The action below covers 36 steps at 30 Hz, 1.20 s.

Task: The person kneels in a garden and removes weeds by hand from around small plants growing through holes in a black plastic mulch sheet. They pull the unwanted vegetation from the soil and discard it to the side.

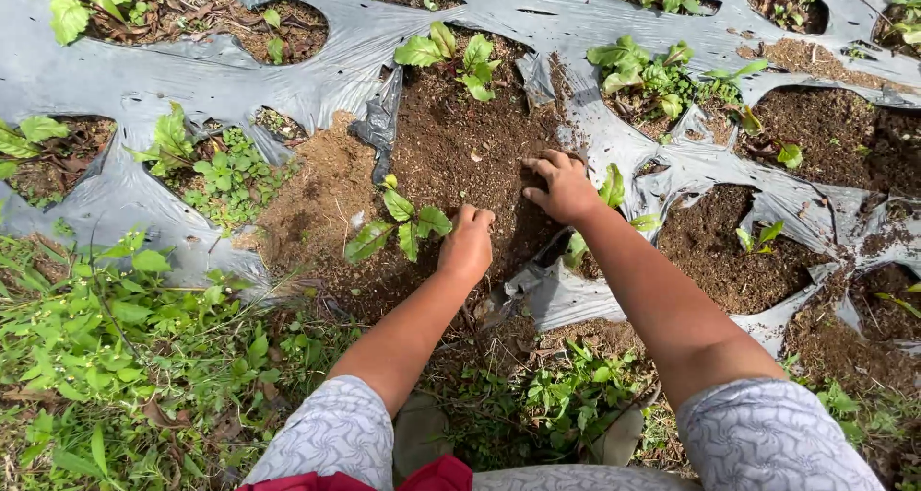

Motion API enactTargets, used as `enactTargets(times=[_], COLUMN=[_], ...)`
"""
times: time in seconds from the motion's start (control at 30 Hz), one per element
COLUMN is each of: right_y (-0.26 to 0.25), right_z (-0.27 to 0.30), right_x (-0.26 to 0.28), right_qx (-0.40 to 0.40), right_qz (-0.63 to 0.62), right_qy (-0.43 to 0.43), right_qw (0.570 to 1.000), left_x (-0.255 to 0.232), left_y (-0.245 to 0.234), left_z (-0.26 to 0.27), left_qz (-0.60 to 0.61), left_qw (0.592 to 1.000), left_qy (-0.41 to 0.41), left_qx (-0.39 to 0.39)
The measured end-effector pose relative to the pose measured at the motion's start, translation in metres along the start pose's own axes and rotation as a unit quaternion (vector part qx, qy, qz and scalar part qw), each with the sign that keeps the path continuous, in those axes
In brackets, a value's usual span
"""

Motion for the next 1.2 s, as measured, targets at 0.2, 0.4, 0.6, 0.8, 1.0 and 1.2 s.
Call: enactTargets(times=[0.2,0.4,0.6,0.8,1.0,1.2], right_y=[-0.102,-0.034,0.002,0.049,0.072,0.1], right_z=[0.044,0.14,0.16,0.137,0.09,0.039], right_x=[0.003,-0.17,-0.083,-0.092,-0.148,-0.175], right_qx=[-0.004,-0.081,0.05,0.105,0.035,0.053], right_qz=[-0.204,-0.168,-0.165,-0.001,0.035,-0.034], right_qy=[0.154,0.362,0.259,0.182,0.213,0.259], right_qw=[0.967,0.913,0.95,0.978,0.976,0.964], left_x=[-0.051,-0.09,-0.089,-0.101,-0.082,-0.073], left_y=[-0.016,0.009,0.122,0.124,0.151,0.163], left_z=[0.008,-0.01,-0.013,-0.017,-0.033,-0.039], left_qz=[0.069,0.072,-0.017,-0.101,-0.128,-0.136], left_qw=[0.997,0.997,0.994,0.986,0.985,0.984], left_qy=[-0.012,0.024,0.11,0.059,0.103,0.11], left_qx=[0.026,0.017,0.011,0.116,0.052,0.041])
Point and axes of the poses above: each hand's wrist, its own z-axis away from the middle knuckle, its own y-axis out of the palm, x = y × z, the point moved 5 cm from there along -z, towards the middle knuckle, and after that the axes turned 1 degree about -x, right-handed, at the moved point
